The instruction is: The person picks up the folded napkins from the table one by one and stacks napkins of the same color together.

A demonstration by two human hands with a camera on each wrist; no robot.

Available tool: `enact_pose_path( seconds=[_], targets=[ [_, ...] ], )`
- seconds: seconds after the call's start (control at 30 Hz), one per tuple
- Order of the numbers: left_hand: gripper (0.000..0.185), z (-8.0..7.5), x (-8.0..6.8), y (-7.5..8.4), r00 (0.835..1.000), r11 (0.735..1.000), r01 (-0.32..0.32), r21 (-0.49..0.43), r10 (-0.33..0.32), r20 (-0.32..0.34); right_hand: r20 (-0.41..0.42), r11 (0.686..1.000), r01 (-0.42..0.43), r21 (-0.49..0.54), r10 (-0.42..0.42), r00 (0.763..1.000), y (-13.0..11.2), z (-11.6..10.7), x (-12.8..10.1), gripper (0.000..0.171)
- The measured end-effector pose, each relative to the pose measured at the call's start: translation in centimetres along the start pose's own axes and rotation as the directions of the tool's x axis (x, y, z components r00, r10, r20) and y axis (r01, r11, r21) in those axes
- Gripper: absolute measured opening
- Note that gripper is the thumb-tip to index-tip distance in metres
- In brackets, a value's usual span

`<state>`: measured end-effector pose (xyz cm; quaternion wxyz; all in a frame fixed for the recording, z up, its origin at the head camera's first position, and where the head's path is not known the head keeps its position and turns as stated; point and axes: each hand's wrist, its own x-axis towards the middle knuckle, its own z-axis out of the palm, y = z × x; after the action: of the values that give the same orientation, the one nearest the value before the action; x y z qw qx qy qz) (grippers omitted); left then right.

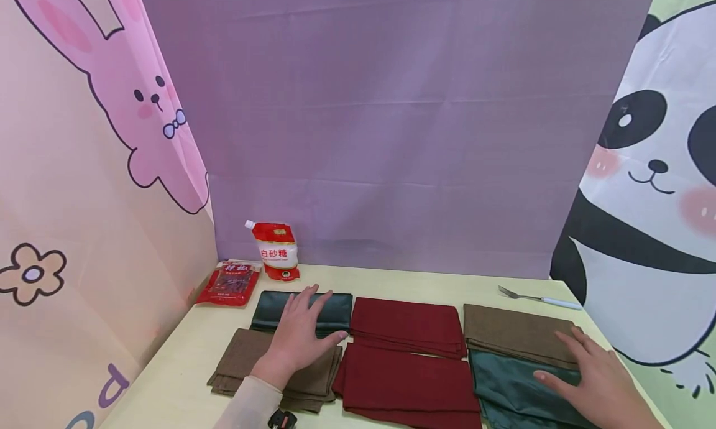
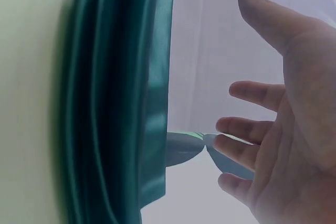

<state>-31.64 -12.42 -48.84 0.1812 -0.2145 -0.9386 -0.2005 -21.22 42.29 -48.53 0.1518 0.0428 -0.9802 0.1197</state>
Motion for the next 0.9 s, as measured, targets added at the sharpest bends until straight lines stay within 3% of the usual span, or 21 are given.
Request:
enact_pose_path(
  seconds=[0.53, 0.9],
  targets=[
    [0.074, 1.8, 1.7, 3.6, 0.990, 0.998, -0.052, -0.042, 0.057, 0.127, 0.185, 0.997, -0.071, -0.020, 0.074, 0.980, 3.2, -0.5, -1.2, 0.091],
    [0.067, 2.6, 2.9, 5.9, 0.983, 0.993, -0.121, -0.016, 0.122, 0.134, 0.353, 0.985, -0.171, 0.003, 0.159, 0.922, 4.2, -1.1, -2.0, 0.095]
  ],
)
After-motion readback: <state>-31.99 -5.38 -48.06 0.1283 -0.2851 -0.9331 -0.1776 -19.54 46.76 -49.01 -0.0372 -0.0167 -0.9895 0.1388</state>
